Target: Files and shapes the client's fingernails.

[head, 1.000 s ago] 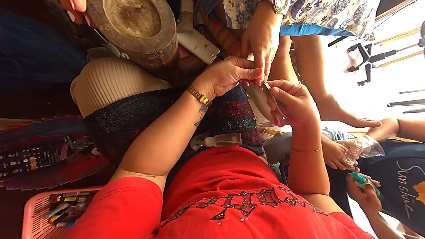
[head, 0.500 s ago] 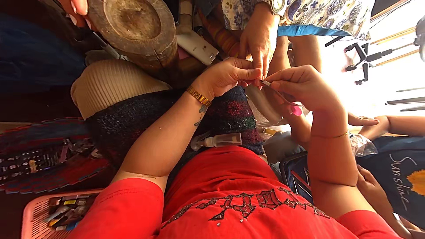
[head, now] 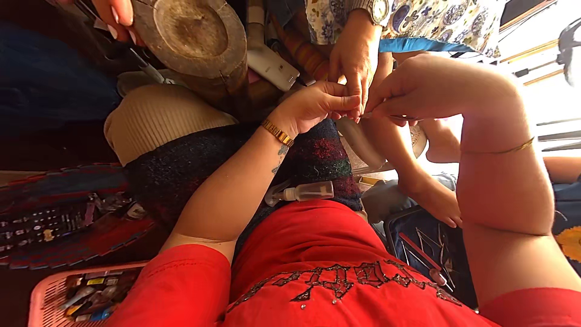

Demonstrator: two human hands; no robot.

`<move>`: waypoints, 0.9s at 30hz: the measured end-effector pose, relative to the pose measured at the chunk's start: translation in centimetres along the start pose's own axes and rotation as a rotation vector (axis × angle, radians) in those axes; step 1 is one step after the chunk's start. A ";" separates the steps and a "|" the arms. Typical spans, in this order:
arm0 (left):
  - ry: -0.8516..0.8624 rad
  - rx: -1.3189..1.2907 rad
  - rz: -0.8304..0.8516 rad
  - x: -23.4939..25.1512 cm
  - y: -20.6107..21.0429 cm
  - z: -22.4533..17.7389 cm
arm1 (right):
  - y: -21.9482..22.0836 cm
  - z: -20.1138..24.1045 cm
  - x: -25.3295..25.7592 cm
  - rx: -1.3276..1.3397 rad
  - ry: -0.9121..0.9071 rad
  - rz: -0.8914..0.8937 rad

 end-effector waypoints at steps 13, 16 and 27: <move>0.116 0.119 -0.152 0.1 0.5 -0.2 | 5.4 -3.3 -2.8 1.191 -0.334 -1.466; 0.164 0.091 -0.147 0.3 0.7 -0.2 | 7.4 -3.4 -2.8 1.291 -0.342 -1.391; 0.182 0.140 -0.184 0.1 0.6 0.0 | 6.4 -4.3 -2.9 1.258 -0.265 -1.471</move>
Point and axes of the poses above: each hand's wrist, its own x-axis towards the middle knuckle, its own y-axis out of the palm, z = x × y, the point moved 9 cm from there along x, towards the middle knuckle, and after that the axes turned 7 degrees about -z, right-handed, at the moved point
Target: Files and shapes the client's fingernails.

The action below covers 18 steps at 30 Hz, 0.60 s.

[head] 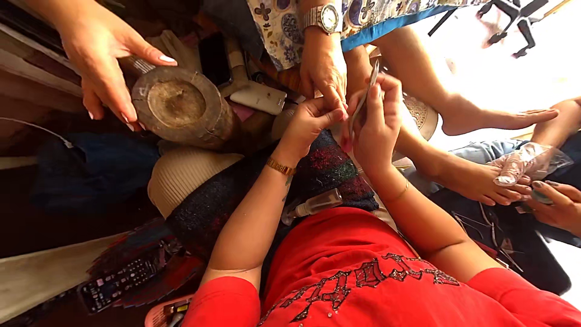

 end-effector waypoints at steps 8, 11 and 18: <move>0.020 -0.039 0.065 -0.1 0.9 0.1 | -2.2 -3.1 -7.1 -0.156 0.386 0.131; 0.034 -0.030 0.051 -0.1 0.9 0.0 | -2.2 -3.2 -7.1 -0.129 0.417 0.116; 0.064 0.003 0.021 0.1 0.8 0.2 | -2.1 -3.0 -6.6 -0.105 0.437 0.055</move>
Point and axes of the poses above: each hand's wrist, its own x-axis towards the middle knuckle, its own y-axis out of the palm, z = x × y, the point moved 9 cm from there along x, towards the middle knuckle, and after that the axes turned 7 degrees about -z, right-handed, at the moved point
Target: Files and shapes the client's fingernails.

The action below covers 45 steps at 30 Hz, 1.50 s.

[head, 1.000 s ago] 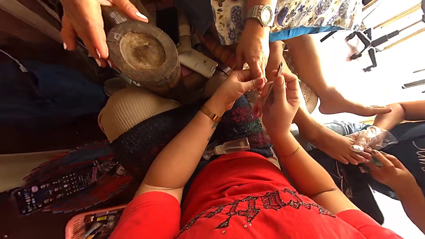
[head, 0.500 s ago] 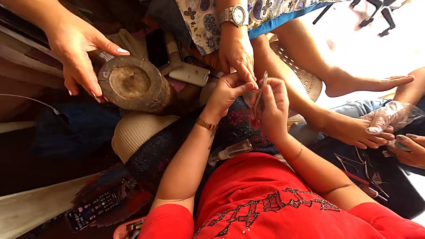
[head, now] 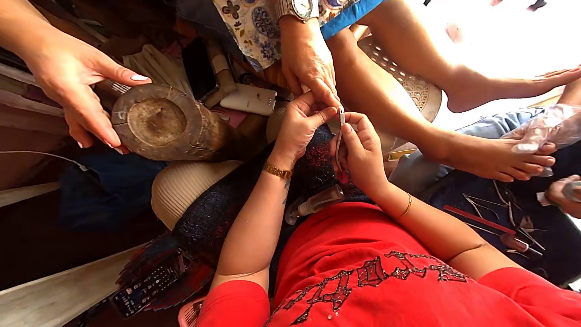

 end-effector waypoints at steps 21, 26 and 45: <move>0.011 0.017 -0.028 0.1 -0.3 0.2 | 0.2 -0.8 1.3 0.171 0.040 0.045; 0.015 0.020 -0.015 0.1 -0.3 0.2 | 0.1 -0.8 1.1 0.225 0.061 0.041; 0.003 0.002 -0.015 0.1 -0.4 0.2 | 0.5 -2.0 1.2 0.504 0.139 0.058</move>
Point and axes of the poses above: each hand's wrist, its own x-axis towards the middle knuckle, its own y-axis out of the palm, z = x × y, the point moved 9 cm from there along x, towards the middle knuckle, and after that the axes turned 7 degrees about -z, right-handed, at the moved point
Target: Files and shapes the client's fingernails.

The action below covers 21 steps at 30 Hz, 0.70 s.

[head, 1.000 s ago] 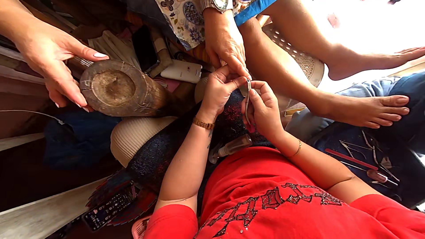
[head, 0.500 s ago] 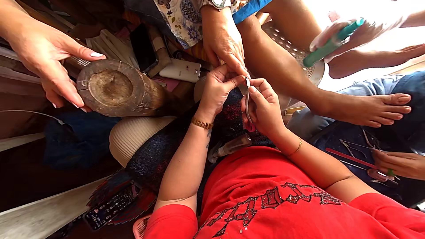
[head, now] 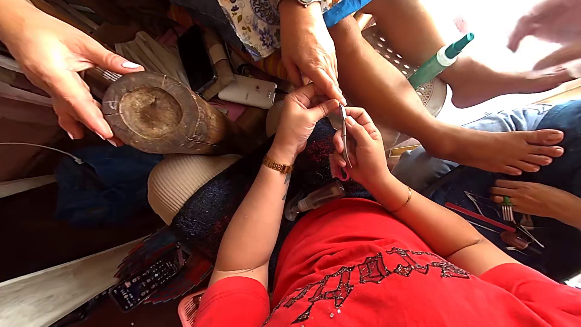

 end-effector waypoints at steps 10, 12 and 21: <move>0.011 -0.011 0.005 0.0 0.1 -0.1 | 0.0 -0.2 0.1 0.040 -0.011 0.010; 0.009 -0.010 0.007 0.0 0.1 -0.1 | 0.1 -0.1 0.1 0.048 -0.015 0.018; -0.001 -0.024 0.006 0.0 0.1 0.0 | 0.2 -0.4 0.0 0.075 -0.018 0.005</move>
Point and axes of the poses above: each hand's wrist, its own x-axis towards the middle knuckle, its own y-axis out of the palm, z = x × y, the point moved 9 cm from there along x, towards the middle knuckle, and after that the axes turned 7 degrees about -z, right-handed, at the moved point
